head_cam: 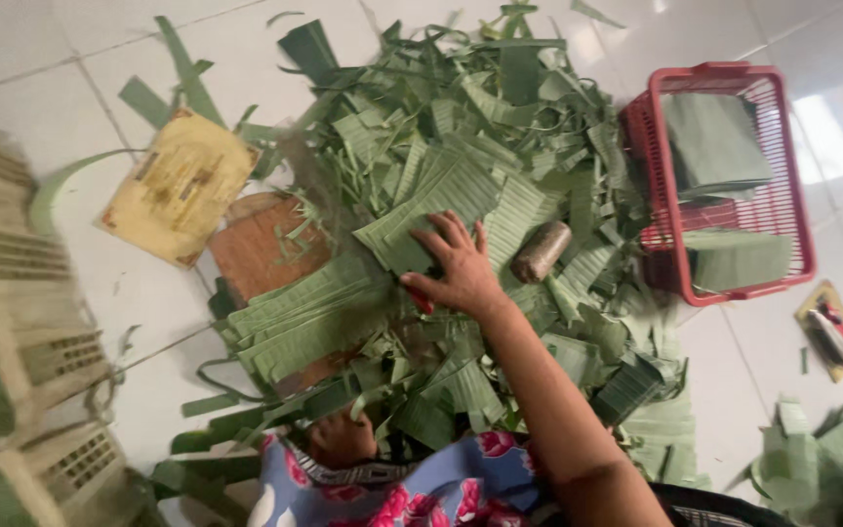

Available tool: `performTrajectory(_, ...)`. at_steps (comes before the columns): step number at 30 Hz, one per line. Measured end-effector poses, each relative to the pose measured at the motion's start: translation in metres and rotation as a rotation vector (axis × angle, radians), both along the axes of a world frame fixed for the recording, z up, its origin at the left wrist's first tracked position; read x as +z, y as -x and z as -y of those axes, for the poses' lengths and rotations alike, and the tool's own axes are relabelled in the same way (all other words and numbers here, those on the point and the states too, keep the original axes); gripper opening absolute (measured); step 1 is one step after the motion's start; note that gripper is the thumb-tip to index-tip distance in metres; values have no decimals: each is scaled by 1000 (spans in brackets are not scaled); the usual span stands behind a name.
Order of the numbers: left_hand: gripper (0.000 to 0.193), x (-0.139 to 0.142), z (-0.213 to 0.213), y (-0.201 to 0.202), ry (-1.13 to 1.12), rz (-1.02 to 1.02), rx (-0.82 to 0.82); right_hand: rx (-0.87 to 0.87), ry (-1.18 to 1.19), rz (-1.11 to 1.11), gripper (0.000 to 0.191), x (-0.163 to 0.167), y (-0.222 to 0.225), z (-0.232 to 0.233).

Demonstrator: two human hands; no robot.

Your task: The person sits on the floor and folds cut banana leaf pieces, aligning them into neat stacks. They trim a stack with a red-handled knife on a wooden board, press the folded leaves flat, and place finished stacks into plastic baskets.

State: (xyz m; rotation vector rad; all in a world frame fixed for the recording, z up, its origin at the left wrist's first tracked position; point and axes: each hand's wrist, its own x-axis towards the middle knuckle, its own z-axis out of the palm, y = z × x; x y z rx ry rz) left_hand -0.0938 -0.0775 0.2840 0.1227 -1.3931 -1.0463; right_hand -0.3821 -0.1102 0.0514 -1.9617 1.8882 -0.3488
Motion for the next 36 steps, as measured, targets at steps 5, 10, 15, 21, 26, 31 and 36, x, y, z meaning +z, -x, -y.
performTrajectory(5, 55, 1, -1, -1, -23, 6, 15, -71, 203, 20, 74, -7, -11, -8)
performTrajectory(10, 51, 0, -1, -1, -34, -3, 22, 419, 199, 198, 65, -9, -80, -17)
performTrajectory(15, 46, 3, -3, -7, -48, -1, 46, 510, 85, -133, 89, -18, -153, 10)
performTrajectory(21, 41, 6, 1, -13, -60, -26, 83, 509, -67, -265, 53, -17, -159, 17)
performTrajectory(26, 37, -16, 0, -45, -133, -120, 196, 502, -64, -184, 38, -13, -159, -3)
performTrajectory(31, 33, -126, 36, -111, -833, -272, 523, 500, 160, -85, 37, -2, -158, -20)
performTrajectory(36, 33, -259, 16, -125, -1335, -313, 694, 352, 100, -95, 37, 12, -157, -27)
